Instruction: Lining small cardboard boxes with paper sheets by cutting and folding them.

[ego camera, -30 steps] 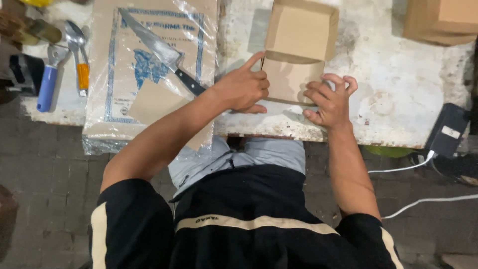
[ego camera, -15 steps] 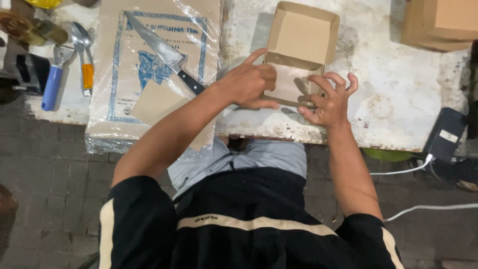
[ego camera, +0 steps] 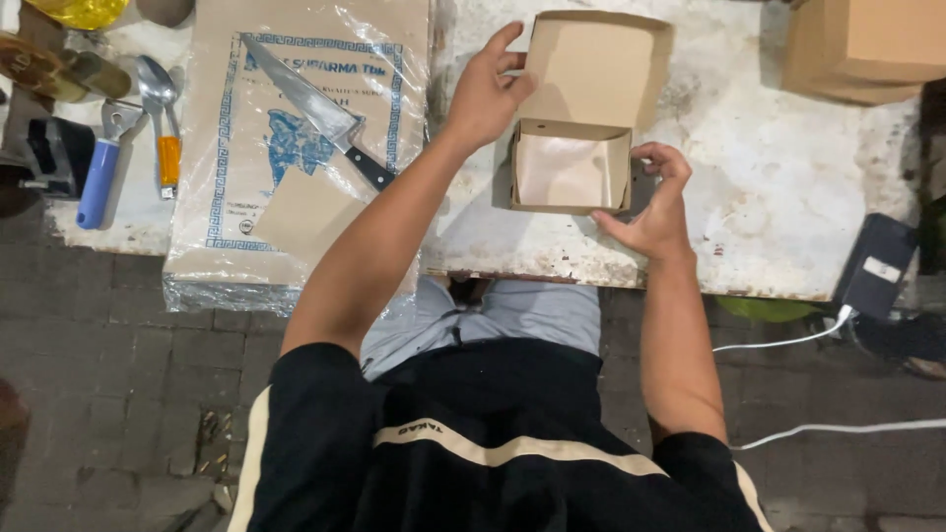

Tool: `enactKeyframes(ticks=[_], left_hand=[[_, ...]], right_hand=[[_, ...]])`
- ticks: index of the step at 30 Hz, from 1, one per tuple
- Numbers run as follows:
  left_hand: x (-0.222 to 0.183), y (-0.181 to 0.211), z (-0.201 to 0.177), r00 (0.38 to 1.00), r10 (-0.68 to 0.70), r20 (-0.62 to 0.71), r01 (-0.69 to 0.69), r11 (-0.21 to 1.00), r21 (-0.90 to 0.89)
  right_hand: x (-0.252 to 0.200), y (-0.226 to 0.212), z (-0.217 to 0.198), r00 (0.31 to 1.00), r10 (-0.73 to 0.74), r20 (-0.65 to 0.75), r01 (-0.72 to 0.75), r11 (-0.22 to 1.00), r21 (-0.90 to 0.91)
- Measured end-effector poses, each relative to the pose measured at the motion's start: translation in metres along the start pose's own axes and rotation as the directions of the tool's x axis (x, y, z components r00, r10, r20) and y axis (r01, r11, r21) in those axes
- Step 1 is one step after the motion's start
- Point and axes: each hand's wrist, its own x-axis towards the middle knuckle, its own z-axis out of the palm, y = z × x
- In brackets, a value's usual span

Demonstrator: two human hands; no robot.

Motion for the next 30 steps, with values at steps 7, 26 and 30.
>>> enactKeyframes(ticks=[7, 26, 30], left_hand=[[-0.057, 0.028, -0.021, 0.889, 0.215, 0.404, -0.376, 0.846, 0.377], [-0.123, -0.020, 0.019, 0.847, 0.452, 0.280, -0.454, 0.343, 0.822], [-0.151, -0.020, 0.026, 0.947, 0.322, 0.007, -0.265, 0.764, 0.589]], right_hand=[[-0.005, 0.018, 0.002, 0.995, 0.102, -0.014, -0.100, 0.987, 0.128], [-0.014, 0.022, 0.003, 0.993, -0.024, -0.117, 0.004, 0.986, -0.166], [-0.037, 0.041, 0.012, 0.941, 0.261, -0.215, -0.269, 0.963, -0.008]])
